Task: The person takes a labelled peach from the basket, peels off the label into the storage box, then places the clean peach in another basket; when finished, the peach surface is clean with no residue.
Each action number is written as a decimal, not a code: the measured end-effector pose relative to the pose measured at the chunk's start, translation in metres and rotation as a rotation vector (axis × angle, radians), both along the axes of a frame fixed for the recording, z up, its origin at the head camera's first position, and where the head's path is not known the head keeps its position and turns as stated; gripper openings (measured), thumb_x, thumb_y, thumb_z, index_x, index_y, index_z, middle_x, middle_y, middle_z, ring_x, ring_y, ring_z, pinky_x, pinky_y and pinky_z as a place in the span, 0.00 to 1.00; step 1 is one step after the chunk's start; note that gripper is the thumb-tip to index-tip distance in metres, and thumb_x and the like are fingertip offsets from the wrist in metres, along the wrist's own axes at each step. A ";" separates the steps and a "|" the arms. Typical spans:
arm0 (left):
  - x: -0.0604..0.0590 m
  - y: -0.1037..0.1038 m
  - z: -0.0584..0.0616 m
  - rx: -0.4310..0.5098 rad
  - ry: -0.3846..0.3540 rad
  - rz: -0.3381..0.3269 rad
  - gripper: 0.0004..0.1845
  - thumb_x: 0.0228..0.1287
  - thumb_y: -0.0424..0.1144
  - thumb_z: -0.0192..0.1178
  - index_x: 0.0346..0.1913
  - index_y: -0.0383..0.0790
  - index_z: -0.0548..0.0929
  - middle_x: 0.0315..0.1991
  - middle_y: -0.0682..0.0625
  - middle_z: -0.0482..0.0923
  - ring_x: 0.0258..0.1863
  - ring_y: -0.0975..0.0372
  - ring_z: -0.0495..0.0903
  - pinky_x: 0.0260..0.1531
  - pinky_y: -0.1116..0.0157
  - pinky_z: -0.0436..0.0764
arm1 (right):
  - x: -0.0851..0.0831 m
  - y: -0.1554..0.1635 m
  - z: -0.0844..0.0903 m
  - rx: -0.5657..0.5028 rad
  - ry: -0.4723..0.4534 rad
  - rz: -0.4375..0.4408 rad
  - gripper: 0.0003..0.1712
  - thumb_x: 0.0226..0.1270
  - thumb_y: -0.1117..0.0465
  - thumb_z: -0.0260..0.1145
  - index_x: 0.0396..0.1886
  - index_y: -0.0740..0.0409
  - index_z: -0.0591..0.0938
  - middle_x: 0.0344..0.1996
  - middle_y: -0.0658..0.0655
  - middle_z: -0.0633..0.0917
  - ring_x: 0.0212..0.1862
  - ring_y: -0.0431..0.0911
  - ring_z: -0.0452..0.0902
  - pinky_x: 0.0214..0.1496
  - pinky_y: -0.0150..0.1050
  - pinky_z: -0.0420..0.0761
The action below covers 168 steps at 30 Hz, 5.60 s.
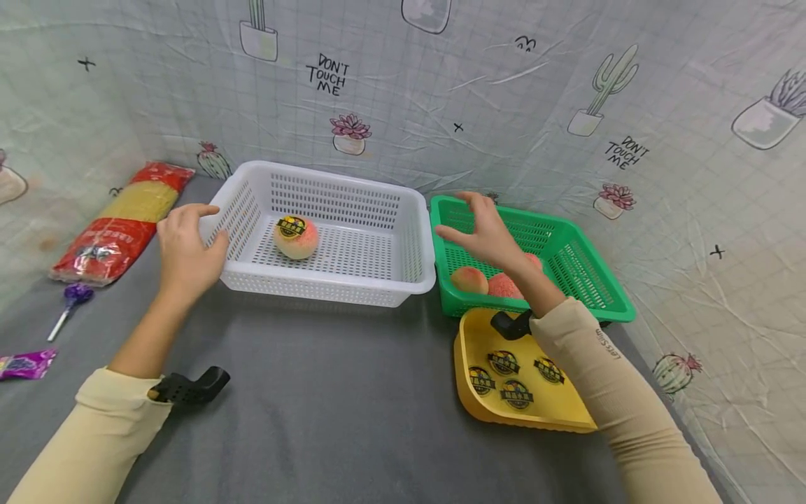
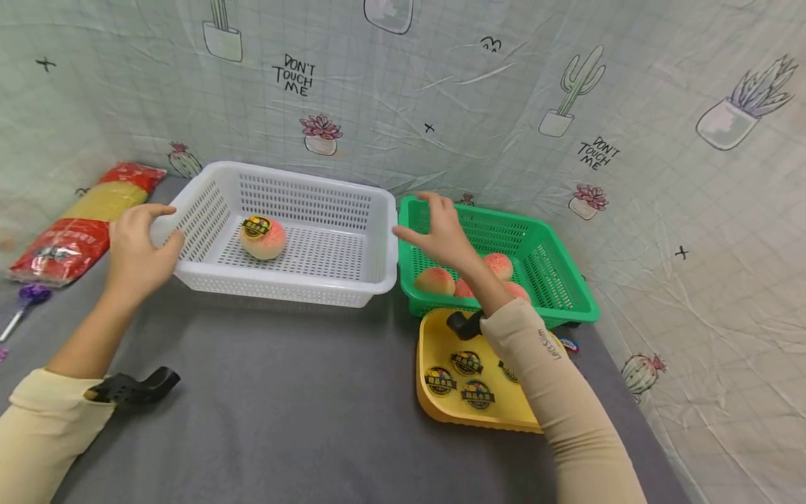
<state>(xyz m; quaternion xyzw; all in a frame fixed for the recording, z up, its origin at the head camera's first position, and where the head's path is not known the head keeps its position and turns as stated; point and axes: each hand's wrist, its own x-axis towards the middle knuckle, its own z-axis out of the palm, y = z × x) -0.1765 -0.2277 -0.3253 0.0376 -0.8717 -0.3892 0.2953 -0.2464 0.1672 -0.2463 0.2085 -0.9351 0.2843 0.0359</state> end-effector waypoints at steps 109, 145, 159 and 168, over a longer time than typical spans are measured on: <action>0.032 0.089 0.011 -0.355 0.582 -0.777 0.12 0.54 0.23 0.51 0.38 0.32 0.83 0.42 0.44 0.81 0.43 0.51 0.77 0.50 0.61 0.70 | 0.161 -0.013 -0.102 0.000 -0.241 0.378 0.48 0.46 0.55 0.80 0.66 0.57 0.66 0.59 0.50 0.73 0.57 0.38 0.69 0.59 0.38 0.70; 0.050 0.151 -0.069 -0.108 0.052 -1.352 0.27 0.55 0.44 0.70 0.57 0.44 0.74 0.52 0.55 0.75 0.49 0.65 0.74 0.47 0.65 0.76 | 0.178 0.006 -0.090 -0.364 -0.406 0.262 0.09 0.69 0.59 0.62 0.31 0.60 0.79 0.21 0.58 0.81 0.21 0.40 0.76 0.22 0.34 0.78; 0.051 0.146 -0.070 -0.112 0.067 -1.333 0.26 0.56 0.44 0.69 0.57 0.43 0.74 0.51 0.54 0.75 0.46 0.66 0.74 0.44 0.65 0.77 | 0.155 0.090 -0.067 -0.311 -0.181 0.086 0.05 0.69 0.68 0.59 0.32 0.63 0.78 0.21 0.54 0.79 0.22 0.46 0.75 0.26 0.37 0.78; 0.051 0.148 -0.071 -0.092 0.033 -1.332 0.26 0.56 0.44 0.69 0.57 0.43 0.75 0.52 0.55 0.75 0.46 0.66 0.74 0.44 0.64 0.78 | 0.139 0.181 -0.068 0.016 -0.400 -0.006 0.11 0.72 0.60 0.57 0.31 0.62 0.78 0.22 0.54 0.77 0.25 0.47 0.73 0.27 0.37 0.74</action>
